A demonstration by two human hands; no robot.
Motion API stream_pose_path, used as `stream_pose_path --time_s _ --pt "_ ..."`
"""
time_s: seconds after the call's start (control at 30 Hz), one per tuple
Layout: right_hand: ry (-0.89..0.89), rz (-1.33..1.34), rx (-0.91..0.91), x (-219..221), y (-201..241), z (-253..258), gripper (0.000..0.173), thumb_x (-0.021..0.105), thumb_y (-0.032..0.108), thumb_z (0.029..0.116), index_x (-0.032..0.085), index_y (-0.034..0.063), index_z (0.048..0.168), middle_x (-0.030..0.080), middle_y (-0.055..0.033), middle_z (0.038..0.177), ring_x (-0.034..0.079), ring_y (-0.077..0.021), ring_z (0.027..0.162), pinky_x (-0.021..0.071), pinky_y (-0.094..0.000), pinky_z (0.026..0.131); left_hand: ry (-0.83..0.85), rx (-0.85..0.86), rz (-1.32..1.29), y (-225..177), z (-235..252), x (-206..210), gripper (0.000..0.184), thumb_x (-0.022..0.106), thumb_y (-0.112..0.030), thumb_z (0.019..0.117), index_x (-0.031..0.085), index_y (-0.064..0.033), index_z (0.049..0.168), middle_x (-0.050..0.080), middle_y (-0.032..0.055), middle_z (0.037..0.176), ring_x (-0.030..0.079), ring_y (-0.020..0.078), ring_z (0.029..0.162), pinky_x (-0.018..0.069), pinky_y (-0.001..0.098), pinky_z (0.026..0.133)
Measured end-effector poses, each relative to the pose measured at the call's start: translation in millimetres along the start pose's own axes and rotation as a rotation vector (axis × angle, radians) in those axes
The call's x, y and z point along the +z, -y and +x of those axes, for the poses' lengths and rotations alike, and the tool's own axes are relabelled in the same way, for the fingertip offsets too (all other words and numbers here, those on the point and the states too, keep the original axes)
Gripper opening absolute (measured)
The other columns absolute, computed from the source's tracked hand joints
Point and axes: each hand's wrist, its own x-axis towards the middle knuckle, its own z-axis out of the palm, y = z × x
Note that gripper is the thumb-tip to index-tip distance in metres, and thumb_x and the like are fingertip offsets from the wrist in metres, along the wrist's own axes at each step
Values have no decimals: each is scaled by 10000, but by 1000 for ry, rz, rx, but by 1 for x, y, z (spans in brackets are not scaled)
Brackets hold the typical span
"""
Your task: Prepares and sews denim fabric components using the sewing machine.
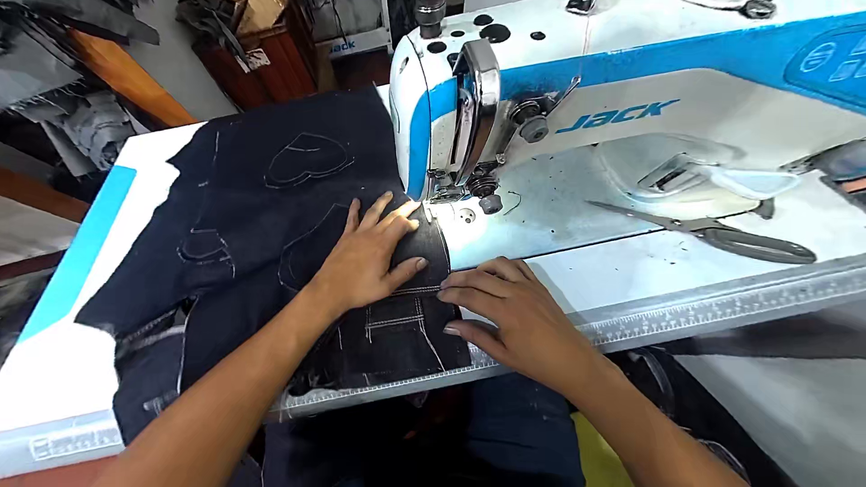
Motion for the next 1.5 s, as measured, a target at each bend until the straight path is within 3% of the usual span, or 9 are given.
stream_pose_path --time_s 0.17,0.23,0.3,0.4,0.8,1.1,1.27,1.37,1.5 --pt "-37 16 24 2 3 0 327 564 526 997 764 306 1135 688 160 1235 603 -117 1080 474 -365 884 -167 37 205 -20 -18 -11 482 488 -492 1034 707 -150 1293 510 134 1542 420 398 1462 248 753 1149" --pt "-57 63 34 0 0 1 304 610 510 970 774 295 1107 702 145 1209 613 -130 1072 486 -375 875 -287 171 125 -37 -52 -18 237 559 -224 989 767 -123 1043 669 90 1330 573 320 1329 388 660 1128" --pt "-71 104 59 1 4 2 301 636 495 948 779 280 1103 712 125 1191 625 -144 1064 504 -389 863 -214 325 -185 -30 -83 -13 271 522 -97 980 775 -190 961 737 -21 1171 596 226 1305 319 652 1192" --pt "-50 100 47 -1 -7 12 334 639 484 945 780 248 1134 717 83 1205 642 -185 1054 531 -410 838 -34 440 -288 -15 -84 -1 400 474 -51 997 795 -252 1124 711 -72 1295 491 228 1429 164 723 1220" --pt "-44 35 -19 0 -35 37 388 547 473 1006 784 218 1175 673 -88 1147 596 -322 1049 461 -487 832 10 441 -32 11 -25 -11 497 458 20 986 704 -233 1336 628 -59 1440 439 279 1472 167 758 1166" --pt "29 -22 82 -1 -37 44 525 483 584 987 711 229 1300 621 -114 1271 545 -369 1153 449 -519 889 -32 397 9 41 17 -15 513 434 30 978 699 -238 1326 644 -48 1413 469 296 1444 261 742 1138" --pt "5 29 81 -1 -39 43 532 531 586 967 732 191 1261 639 -125 1241 559 -373 1139 461 -544 911 117 469 217 64 34 -80 421 427 -46 1036 665 -153 1367 614 47 1455 496 301 1426 359 561 1187" --pt "-16 40 81 -2 -38 43 530 548 581 955 747 168 1220 650 -129 1234 565 -374 1144 461 -541 922 108 271 277 98 0 -76 493 350 -373 1097 539 -172 1506 449 49 1608 345 336 1522 205 700 1200" --pt "-101 54 20 0 -37 42 403 598 436 967 756 125 1168 688 -129 1178 619 -358 1081 499 -512 883 -81 -184 207 9 -73 -21 498 331 -321 1107 457 -161 1562 395 81 1638 326 349 1529 271 713 1165"
